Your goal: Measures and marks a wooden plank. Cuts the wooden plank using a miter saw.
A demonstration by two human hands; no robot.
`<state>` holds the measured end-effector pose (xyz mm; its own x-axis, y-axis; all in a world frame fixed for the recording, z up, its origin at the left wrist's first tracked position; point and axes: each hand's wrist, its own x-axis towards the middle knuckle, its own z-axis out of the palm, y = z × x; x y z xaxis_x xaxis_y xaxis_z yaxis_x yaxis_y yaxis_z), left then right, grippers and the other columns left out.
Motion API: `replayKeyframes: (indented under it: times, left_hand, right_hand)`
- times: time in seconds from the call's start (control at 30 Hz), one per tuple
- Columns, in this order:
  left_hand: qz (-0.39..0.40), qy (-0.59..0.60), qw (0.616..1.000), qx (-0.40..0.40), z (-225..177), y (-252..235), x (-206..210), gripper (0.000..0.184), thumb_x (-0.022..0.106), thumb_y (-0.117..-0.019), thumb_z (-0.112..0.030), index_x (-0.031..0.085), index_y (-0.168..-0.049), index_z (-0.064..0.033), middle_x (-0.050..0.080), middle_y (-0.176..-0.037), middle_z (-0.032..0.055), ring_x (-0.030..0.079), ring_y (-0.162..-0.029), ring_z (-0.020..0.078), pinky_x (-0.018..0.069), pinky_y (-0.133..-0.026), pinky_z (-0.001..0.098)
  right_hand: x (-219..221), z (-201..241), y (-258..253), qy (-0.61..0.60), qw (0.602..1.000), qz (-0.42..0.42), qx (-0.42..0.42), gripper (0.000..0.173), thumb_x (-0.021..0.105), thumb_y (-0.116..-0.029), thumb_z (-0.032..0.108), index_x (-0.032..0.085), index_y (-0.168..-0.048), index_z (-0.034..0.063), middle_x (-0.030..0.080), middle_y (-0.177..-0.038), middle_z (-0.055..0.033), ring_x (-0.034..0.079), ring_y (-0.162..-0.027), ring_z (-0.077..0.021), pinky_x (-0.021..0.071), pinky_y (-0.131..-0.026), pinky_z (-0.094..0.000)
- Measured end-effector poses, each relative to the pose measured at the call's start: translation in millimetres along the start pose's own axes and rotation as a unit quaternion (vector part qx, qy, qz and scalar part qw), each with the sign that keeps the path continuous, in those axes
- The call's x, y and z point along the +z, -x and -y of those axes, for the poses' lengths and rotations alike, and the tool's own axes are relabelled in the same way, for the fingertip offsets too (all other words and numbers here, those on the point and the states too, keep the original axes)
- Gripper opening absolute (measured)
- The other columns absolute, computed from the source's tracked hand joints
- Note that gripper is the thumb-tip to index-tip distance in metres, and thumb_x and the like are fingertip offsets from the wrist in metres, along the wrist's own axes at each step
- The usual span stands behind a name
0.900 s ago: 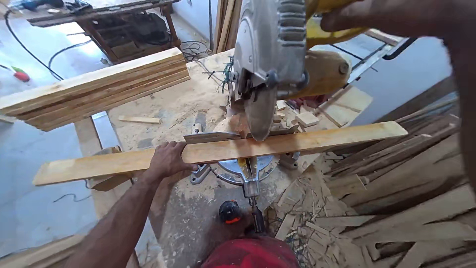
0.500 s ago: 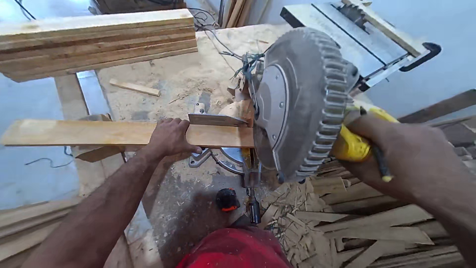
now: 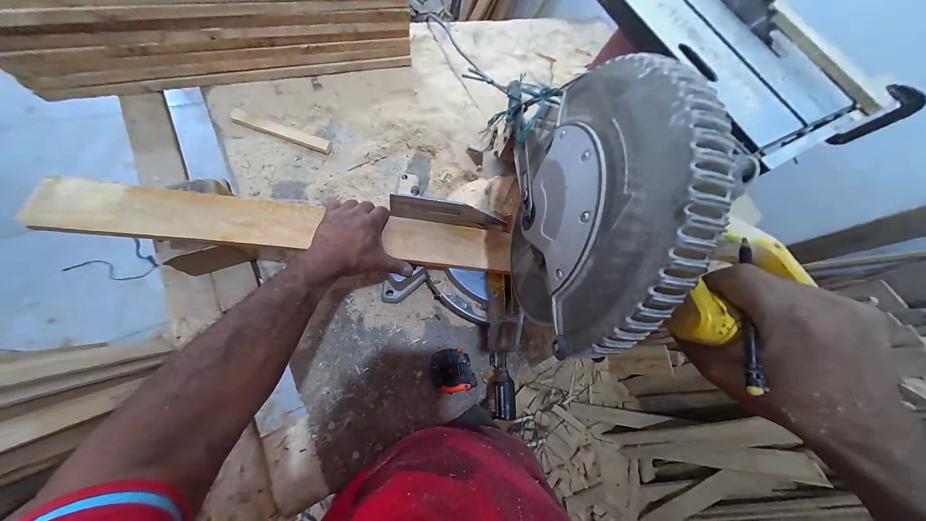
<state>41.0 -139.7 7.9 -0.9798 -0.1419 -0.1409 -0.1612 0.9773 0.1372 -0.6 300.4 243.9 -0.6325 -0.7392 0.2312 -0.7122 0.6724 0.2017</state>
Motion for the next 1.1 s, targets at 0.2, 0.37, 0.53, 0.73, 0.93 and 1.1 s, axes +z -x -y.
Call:
replayKeyframes:
  times: [0.2,0.37,0.53,0.73,0.93,1.1]
  left_hand:
    - [0.000,0.000,1.000,0.001,-1.2,0.4,-1.8,0.110,0.064,-0.0501,-0.098,0.066,-0.119,-0.0128,0.069,-0.109,0.0104,0.064,-0.107,0.0312,0.0470,-0.096,0.0553]
    - [-0.003,0.005,1.000,0.000,-1.8,0.2,-2.0,0.109,0.064,-0.0496,-0.098,0.066,-0.118,-0.0133,0.069,-0.109,0.0106,0.064,-0.107,0.0318,0.0466,-0.098,0.0561]
    - [-0.001,0.007,1.000,-0.003,-1.7,0.0,-1.9,0.110,0.065,-0.0495,-0.098,0.066,-0.120,-0.0134,0.069,-0.111,0.0110,0.064,-0.109,0.0317,0.0469,-0.099,0.0567]
    - [-0.001,0.006,1.000,-0.004,-1.0,-0.5,-0.1,0.111,0.064,-0.0496,-0.099,0.066,-0.121,-0.0128,0.069,-0.113,0.0111,0.064,-0.110,0.0318,0.0460,-0.100,0.0566]
    - [-0.002,0.006,1.000,-0.005,-1.9,-0.7,-0.3,0.111,0.065,-0.0495,-0.098,0.066,-0.121,-0.0128,0.069,-0.112,0.0108,0.064,-0.110,0.0320,0.0465,-0.099,0.0560]
    - [0.008,0.004,1.000,-0.011,-3.8,-0.5,-1.6,0.109,0.067,-0.0503,-0.097,0.066,-0.119,-0.0124,0.069,-0.112,0.0105,0.064,-0.110,0.0318,0.0462,-0.099,0.0555]
  right_hand:
    - [1.3,0.1,0.0,0.003,1.000,-0.003,0.002,0.037,0.061,-0.0784,0.039,0.060,-0.088,0.0034,0.056,-0.066,-0.0128,0.060,-0.055,-0.0367,0.0400,-0.043,-0.0520]
    - [1.7,1.7,0.3,-0.004,1.000,-0.012,0.001,0.036,0.059,-0.0812,0.039,0.060,-0.088,0.0031,0.056,-0.066,-0.0136,0.060,-0.055,-0.0370,0.0400,-0.043,-0.0524]
    - [1.2,2.3,0.3,-0.005,1.000,-0.005,0.007,0.035,0.061,-0.0796,0.037,0.061,-0.090,0.0034,0.057,-0.067,-0.0138,0.061,-0.056,-0.0378,0.0414,-0.043,-0.0533]
    - [2.8,0.8,0.9,-0.001,1.000,-0.006,0.003,0.037,0.060,-0.0805,0.039,0.061,-0.089,0.0035,0.057,-0.066,-0.0133,0.060,-0.055,-0.0370,0.0410,-0.043,-0.0522]
    - [3.3,1.1,1.3,-0.001,1.000,-0.011,0.000,0.036,0.059,-0.0806,0.039,0.060,-0.088,0.0038,0.057,-0.066,-0.0126,0.060,-0.056,-0.0362,0.0406,-0.044,-0.0521]
    - [4.7,0.8,2.1,-0.004,1.000,-0.013,0.002,0.037,0.060,-0.0807,0.039,0.061,-0.089,0.0026,0.057,-0.067,-0.0143,0.061,-0.056,-0.0376,0.0410,-0.044,-0.0527]
